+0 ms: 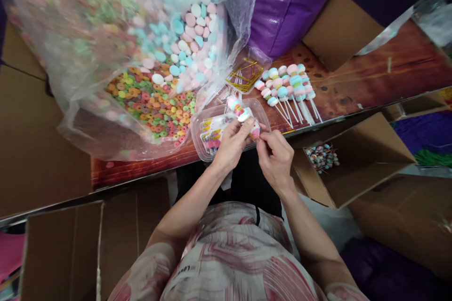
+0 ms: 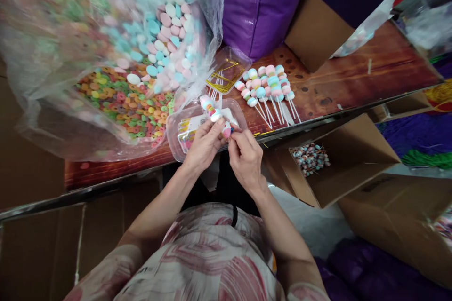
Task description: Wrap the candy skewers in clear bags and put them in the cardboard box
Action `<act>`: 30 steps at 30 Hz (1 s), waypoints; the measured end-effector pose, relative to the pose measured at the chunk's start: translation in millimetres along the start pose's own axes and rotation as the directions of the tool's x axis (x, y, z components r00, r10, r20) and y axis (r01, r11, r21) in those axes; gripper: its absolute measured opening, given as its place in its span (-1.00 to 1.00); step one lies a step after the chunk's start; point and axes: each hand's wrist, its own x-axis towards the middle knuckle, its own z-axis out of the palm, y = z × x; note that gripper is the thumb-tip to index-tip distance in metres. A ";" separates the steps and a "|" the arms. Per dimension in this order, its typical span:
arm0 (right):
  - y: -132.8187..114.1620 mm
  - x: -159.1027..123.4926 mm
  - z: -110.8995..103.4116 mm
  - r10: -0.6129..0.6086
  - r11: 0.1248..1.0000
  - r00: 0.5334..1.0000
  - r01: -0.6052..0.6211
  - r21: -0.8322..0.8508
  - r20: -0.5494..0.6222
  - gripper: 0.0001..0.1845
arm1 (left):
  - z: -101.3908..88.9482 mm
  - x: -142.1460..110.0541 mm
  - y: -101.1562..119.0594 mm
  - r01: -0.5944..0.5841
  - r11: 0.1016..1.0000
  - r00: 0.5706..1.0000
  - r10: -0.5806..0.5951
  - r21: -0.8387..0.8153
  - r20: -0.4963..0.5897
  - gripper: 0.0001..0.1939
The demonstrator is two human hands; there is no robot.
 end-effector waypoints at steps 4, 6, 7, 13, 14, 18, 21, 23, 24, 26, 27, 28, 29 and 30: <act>-6.0 0.4 -3.1 0.049 0.999 0.998 -0.049 0.014 0.039 -0.83 | -1.7 2.2 10.1 0.022 0.999 0.999 -0.023 -0.034 -0.043 -0.70; -6.8 -3.1 -12.1 0.115 0.991 0.989 -0.120 0.053 0.098 -0.84 | -4.5 4.3 15.3 0.019 0.999 0.997 -0.023 -0.049 -0.070 -0.69; -6.5 -5.0 -16.3 0.157 0.982 0.979 -0.168 0.082 0.130 -0.85 | -5.6 4.9 16.4 0.018 0.999 0.997 -0.021 -0.049 -0.071 -0.68; -5.7 -7.3 -13.7 0.263 0.944 0.950 -0.289 0.157 0.170 -0.82 | -5.2 -0.4 2.4 -0.011 1.000 0.999 0.011 0.022 0.036 -0.56; -7.3 -6.7 -9.8 0.258 0.945 0.952 -0.284 0.160 0.163 -0.82 | -5.1 -2.0 -0.1 -0.026 0.999 0.999 0.025 0.039 0.036 -0.55; -15.9 -5.5 2.6 0.282 0.934 0.951 -0.302 0.189 0.128 -0.78 | -6.4 -8.5 -0.7 -0.123 0.988 0.991 0.117 0.091 0.065 -0.57; -21.7 -2.1 7.1 0.323 0.915 0.937 -0.345 0.210 0.131 -0.76 | -8.3 -12.0 4.3 -0.177 0.982 0.982 0.172 0.067 0.081 -0.62; -24.9 3.4 11.3 0.318 0.904 0.934 -0.350 0.244 0.162 -0.78 | -10.3 -13.6 7.5 -0.225 0.973 0.973 0.222 0.051 0.054 -0.64; -26.3 7.0 14.4 0.315 0.895 0.932 -0.354 0.270 0.179 -0.77 | -11.7 -14.3 9.5 -0.252 0.966 0.967 0.251 0.052 0.040 -0.65; -28.8 15.1 22.0 0.332 0.847 0.915 -0.396 0.355 0.229 -0.72 | -15.7 -16.2 15.1 -0.279 0.959 0.960 0.277 0.055 0.038 -0.66; -29.6 19.7 25.8 0.347 0.803 0.894 -0.439 0.403 0.282 -0.67 | -18.3 -17.3 19.1 -0.276 0.960 0.960 0.273 0.048 0.052 -0.66; -30.1 24.7 29.0 0.353 0.751 0.863 -0.492 0.441 0.362 -0.61 | -21.2 -18.6 23.9 -0.263 0.964 0.963 0.260 0.035 0.074 -0.67; -30.1 30.6 31.2 0.333 0.706 0.822 -0.542 0.456 0.462 -0.56 | -24.4 -19.8 29.2 -0.249 0.968 0.965 0.246 0.019 0.095 -0.68; -29.5 37.8 32.3 0.284 0.694 0.777 -0.571 0.439 0.562 -0.53 | -27.6 -20.7 34.5 -0.247 0.969 0.964 0.246 -0.003 0.103 -0.68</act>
